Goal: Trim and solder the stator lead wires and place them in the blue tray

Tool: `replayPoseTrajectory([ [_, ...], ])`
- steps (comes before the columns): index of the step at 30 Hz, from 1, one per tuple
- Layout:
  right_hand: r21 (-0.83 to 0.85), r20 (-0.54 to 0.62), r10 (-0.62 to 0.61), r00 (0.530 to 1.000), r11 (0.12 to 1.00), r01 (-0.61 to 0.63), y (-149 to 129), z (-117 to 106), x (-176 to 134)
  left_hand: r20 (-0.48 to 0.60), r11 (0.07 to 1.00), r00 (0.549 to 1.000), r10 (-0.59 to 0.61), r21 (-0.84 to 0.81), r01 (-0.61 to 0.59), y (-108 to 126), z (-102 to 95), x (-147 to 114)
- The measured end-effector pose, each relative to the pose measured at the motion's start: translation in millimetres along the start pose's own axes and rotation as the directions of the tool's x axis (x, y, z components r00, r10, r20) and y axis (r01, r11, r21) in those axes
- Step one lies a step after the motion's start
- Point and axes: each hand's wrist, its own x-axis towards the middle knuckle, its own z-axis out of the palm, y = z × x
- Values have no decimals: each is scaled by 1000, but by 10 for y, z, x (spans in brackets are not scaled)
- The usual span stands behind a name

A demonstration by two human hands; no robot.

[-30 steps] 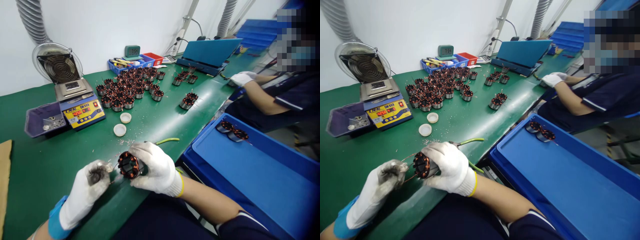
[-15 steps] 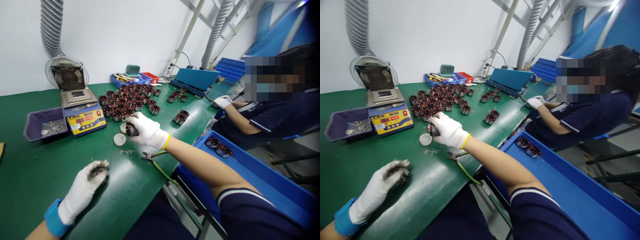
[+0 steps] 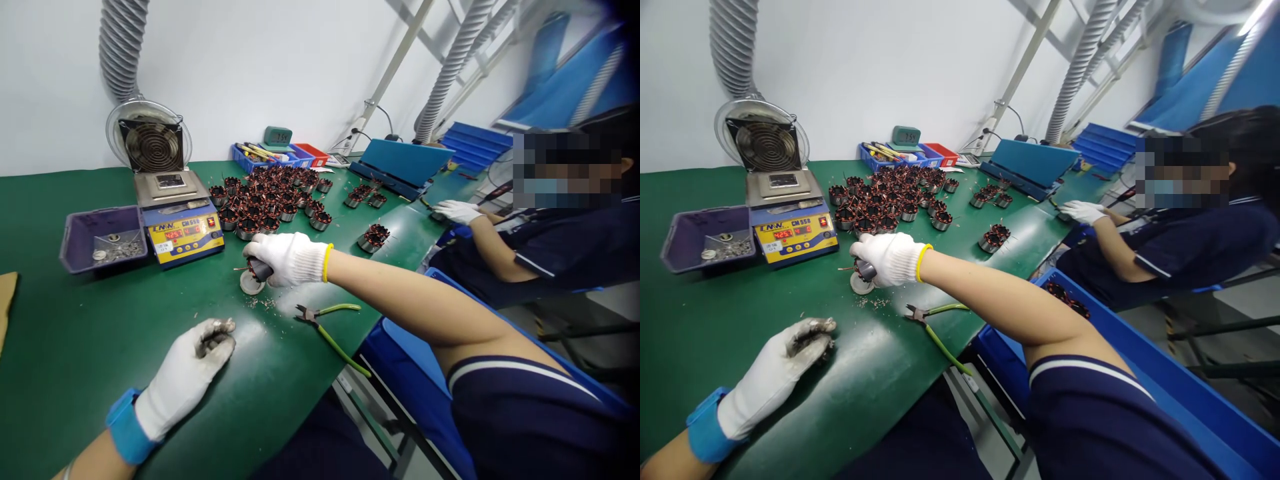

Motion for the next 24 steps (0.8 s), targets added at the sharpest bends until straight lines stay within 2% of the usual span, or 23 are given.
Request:
replayPoseTrajectory([
  [4, -12, -15, -12, 1000, 1000, 11, -1, -46, 20, 9, 1000, 1000, -27, 14, 26, 8, 25, -7],
  [10, -15, -9, -72, 997, 997, 72, 30, 9, 32, 26, 998, 999, -40, 52, 39, -5, 47, -8],
  [13, -49, 19, -127, 992, 991, 128, -4, 1, 70, 22, 997, 1000, -22, 68, 20, -15, 36, -7],
  [18, -100, 87, -146, 985, 983, 155, -87, -78, 92, 28, 995, 1000, 1, 95, -4, -33, 18, -2],
  [24, -98, 105, -202, 974, 972, 212, -76, -75, 89, 40, 994, 999, 2, 113, -7, -11, 15, -6],
])
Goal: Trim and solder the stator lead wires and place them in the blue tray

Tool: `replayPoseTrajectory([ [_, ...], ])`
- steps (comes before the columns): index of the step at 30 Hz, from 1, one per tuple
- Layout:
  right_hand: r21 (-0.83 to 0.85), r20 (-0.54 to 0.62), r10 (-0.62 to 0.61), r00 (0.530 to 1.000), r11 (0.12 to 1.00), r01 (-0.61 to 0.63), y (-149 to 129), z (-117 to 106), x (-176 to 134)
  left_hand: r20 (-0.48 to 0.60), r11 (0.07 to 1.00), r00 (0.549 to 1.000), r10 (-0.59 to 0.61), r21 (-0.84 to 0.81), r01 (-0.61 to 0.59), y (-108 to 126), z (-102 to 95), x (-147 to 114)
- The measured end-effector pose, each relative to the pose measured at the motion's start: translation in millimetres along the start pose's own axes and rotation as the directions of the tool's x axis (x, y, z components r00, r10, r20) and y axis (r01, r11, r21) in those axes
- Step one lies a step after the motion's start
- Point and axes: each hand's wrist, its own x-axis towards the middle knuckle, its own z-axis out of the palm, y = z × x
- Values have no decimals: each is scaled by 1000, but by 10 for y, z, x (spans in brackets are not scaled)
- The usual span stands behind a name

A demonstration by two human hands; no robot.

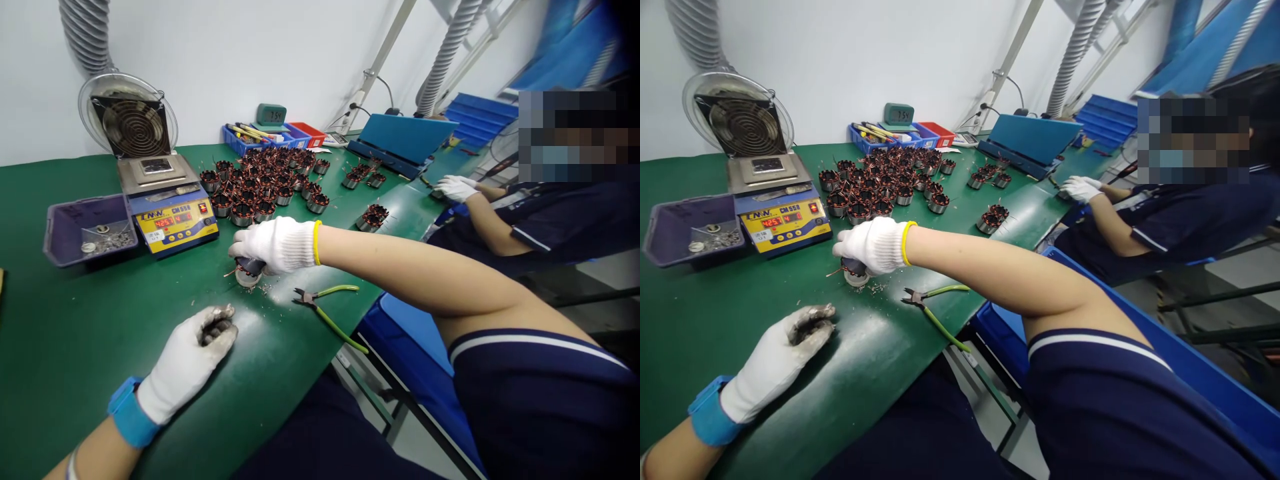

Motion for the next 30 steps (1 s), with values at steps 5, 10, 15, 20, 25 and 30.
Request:
replayPoseTrajectory([
  [5, -18, 6, -39, 999, 999, 40, -3, 10, 29, 12, 999, 1000, 19, 43, -20, 6, -9, 7],
  [10, -49, 94, -38, 995, 998, 43, -51, -54, 33, 11, 995, 999, 46, 88, -47, -22, -20, 17],
  [15, -56, 109, -46, 993, 997, 52, -49, -39, 47, 3, 994, 999, 42, 102, -42, -22, -15, 28],
  [20, -41, 30, -53, 998, 998, 54, -13, -33, -28, 7, 994, 999, 41, 96, -42, -39, -7, 30],
  [25, -60, -97, 40, 995, 997, -46, -5, -181, -270, 15, 997, 999, 33, 65, -34, -65, 5, 27],
  [30, -256, -233, 96, 968, 954, -156, -66, -69, -284, 10, 996, 999, 37, 86, -38, -43, 3, 21],
])
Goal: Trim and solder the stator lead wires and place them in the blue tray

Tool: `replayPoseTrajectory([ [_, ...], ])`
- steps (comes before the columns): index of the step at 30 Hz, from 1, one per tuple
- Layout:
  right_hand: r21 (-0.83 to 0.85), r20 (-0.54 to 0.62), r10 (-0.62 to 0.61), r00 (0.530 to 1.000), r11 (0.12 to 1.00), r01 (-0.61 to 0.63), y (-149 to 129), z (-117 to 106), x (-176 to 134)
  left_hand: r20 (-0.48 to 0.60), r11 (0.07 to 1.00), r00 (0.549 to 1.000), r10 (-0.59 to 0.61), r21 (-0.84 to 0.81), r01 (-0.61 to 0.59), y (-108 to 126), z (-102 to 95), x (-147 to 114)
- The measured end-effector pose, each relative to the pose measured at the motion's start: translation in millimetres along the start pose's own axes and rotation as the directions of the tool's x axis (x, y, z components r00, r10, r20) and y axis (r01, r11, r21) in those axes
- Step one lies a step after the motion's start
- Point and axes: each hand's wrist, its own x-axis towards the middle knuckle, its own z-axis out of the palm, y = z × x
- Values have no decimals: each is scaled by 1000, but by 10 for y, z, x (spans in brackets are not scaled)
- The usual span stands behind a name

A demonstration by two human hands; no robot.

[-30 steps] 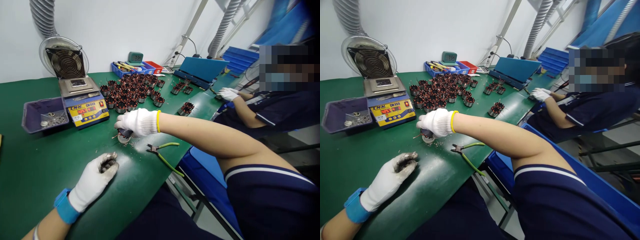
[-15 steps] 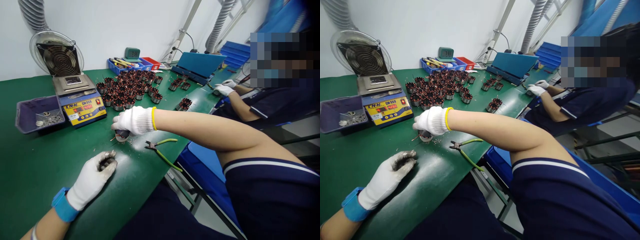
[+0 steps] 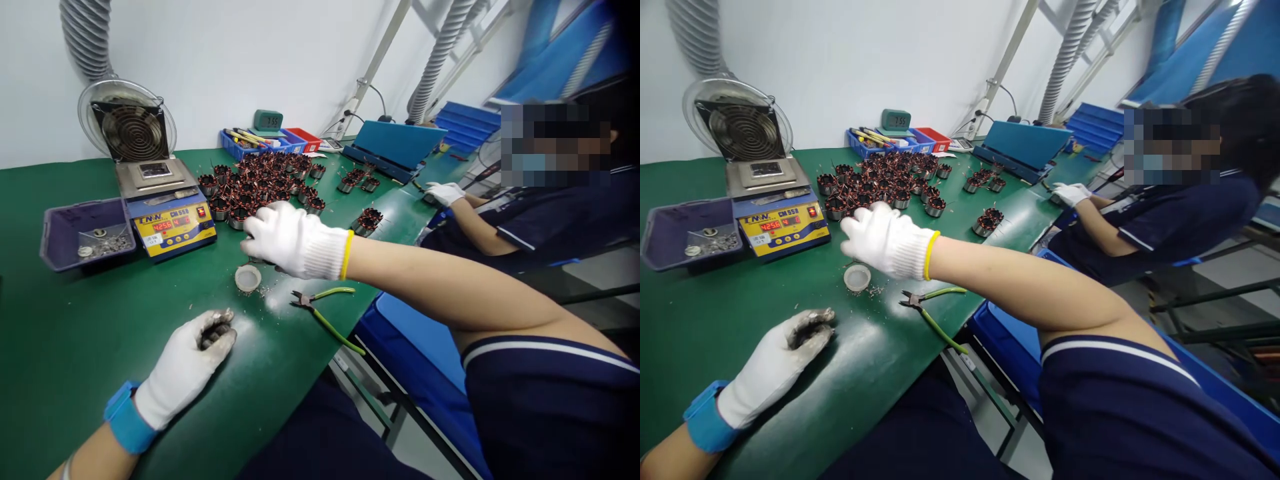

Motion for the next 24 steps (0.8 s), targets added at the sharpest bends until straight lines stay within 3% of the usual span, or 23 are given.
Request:
replayPoseTrajectory([
  [2, -29, -34, 11, 999, 1000, -12, -78, 125, 48, -5, 1000, 1000, 11, 1, -11, -2, -7, -3],
  [6, -35, -59, -88, 994, 996, 86, -216, 333, 171, -22, 1000, 999, 26, -1, -27, -40, -18, 0],
  [12, -45, -25, -86, 996, 995, 85, -279, 394, 252, -13, 1000, 1000, -3, 4, 3, -76, -9, 23],
  [17, -127, -84, -117, 990, 986, 106, -42, 113, 282, 3, 1000, 1000, 8, 20, -8, -75, 11, 37],
  [20, -174, -132, 8, 991, 984, -31, 231, -178, 498, 29, 1000, 999, 21, 18, -21, -54, 24, 32],
  [24, -156, -254, 187, 949, 960, -231, 611, -456, 1136, 40, 999, 998, 40, -7, -40, -7, 31, 28],
])
